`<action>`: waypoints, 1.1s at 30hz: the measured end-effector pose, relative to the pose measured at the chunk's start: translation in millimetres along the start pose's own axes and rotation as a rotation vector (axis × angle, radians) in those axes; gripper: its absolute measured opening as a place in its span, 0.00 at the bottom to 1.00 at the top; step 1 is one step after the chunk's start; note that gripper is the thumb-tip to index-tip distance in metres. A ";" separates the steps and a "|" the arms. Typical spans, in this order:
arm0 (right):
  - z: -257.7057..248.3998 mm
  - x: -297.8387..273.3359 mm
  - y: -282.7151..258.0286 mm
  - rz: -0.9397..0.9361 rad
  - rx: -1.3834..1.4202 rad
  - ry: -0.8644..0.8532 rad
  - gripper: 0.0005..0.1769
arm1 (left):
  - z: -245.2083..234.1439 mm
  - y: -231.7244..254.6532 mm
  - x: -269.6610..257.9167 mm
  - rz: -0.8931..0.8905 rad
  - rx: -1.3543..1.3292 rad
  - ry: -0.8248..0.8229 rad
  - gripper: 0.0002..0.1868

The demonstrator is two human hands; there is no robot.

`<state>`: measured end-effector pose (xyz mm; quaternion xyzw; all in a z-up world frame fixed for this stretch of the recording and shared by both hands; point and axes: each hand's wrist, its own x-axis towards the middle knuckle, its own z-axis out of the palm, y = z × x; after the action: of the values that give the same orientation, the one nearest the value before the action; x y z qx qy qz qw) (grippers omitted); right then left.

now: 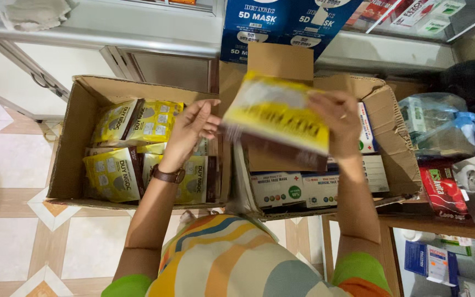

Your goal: The person organizes medical supplies by arranging individually wrapped syringes into a white box and placing a document on top. They then move to another area and transfer yellow packages of face masks from one cardboard box to another.

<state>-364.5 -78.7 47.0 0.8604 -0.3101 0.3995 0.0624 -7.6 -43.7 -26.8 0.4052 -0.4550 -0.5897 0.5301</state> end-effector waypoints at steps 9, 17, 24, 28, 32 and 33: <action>10.3 -23.5 27.2 0.017 -0.485 -0.373 0.19 | 1.3 -51.6 -6.1 0.375 0.427 0.047 0.18; 48.0 -35.2 43.0 -0.164 -0.435 -0.511 0.21 | 13.8 -45.4 -7.4 0.150 0.463 0.034 0.21; 69.7 -31.0 53.7 -0.204 -0.348 -0.629 0.25 | 12.0 -47.4 -7.6 0.122 0.480 0.051 0.21; 73.6 -30.8 53.1 -0.232 -0.286 -0.608 0.26 | 10.7 -49.9 -8.7 0.130 0.452 0.049 0.21; 72.3 -28.4 50.5 -0.149 -0.221 -0.681 0.29 | 9.1 -52.5 -10.3 0.142 0.457 0.051 0.21; 70.5 -27.7 50.5 -0.130 -0.197 -0.699 0.30 | 8.8 -53.2 -10.2 0.168 0.465 0.050 0.21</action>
<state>-361.7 -130.8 -27.7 0.9526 -0.2946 0.0450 0.0606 -28.7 -31.3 -76.0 0.4917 -0.5973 -0.4127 0.4808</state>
